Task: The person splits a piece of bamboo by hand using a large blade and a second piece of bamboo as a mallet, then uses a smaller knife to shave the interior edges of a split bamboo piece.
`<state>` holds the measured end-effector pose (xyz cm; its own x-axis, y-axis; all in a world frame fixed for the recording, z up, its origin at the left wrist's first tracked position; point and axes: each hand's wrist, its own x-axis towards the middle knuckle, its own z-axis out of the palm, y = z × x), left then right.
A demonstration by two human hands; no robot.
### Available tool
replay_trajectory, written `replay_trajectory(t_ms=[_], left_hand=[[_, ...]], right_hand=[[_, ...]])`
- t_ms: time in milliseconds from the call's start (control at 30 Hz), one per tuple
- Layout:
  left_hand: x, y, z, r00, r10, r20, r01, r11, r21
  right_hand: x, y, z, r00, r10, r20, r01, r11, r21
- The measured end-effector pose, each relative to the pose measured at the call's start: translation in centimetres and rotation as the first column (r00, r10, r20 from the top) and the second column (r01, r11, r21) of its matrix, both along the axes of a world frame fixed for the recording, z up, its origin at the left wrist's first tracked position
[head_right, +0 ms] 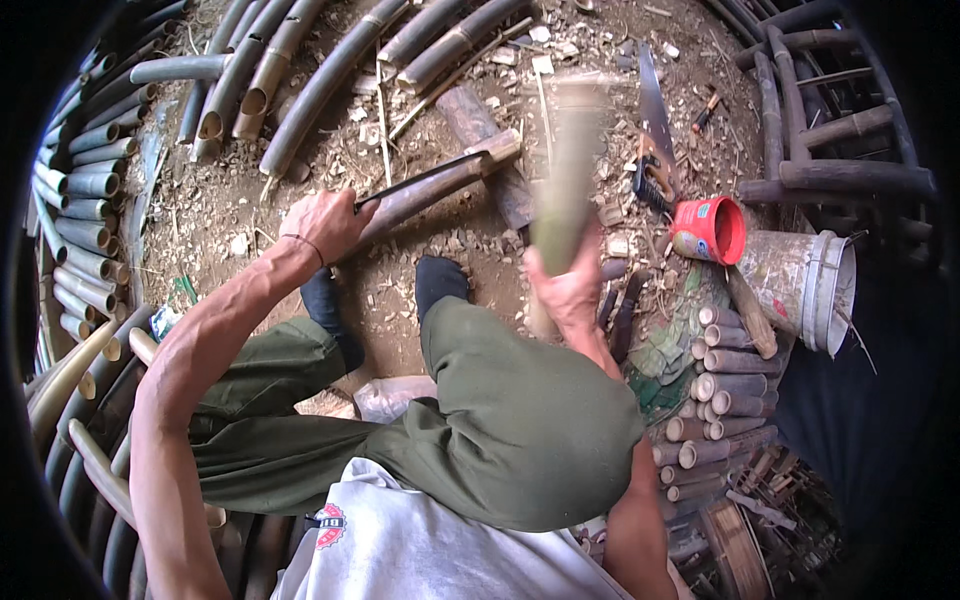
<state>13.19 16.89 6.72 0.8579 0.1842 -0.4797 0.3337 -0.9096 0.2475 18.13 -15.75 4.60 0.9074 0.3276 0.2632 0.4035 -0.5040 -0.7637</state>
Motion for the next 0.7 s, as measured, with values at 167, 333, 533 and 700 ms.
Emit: replay_trajectory(t_ms=[167,333,533,700], left_hand=[[-0.5,0.0,1.4,0.999,-0.022,-0.047,0.025,0.998,0.057],[2.3,-1.3,5.0,0.995,-0.09,-0.051,0.094,0.993,0.072],[2.8,-0.6,5.6,0.997,-0.042,-0.057,0.05,0.988,0.144],[3.3,-2.3,5.7,0.993,-0.103,-0.062,0.109,0.989,0.105]], right_hand=[[1.7,1.1,4.0,0.972,-0.035,-0.232,0.018,0.997,-0.074],[1.9,-0.7,1.6,0.919,-0.395,0.009,0.365,0.857,0.363],[0.0,-0.9,1.8,0.989,0.023,-0.145,-0.09,0.877,-0.472],[1.2,0.0,3.1,0.879,-0.474,0.054,0.451,0.863,0.228]])
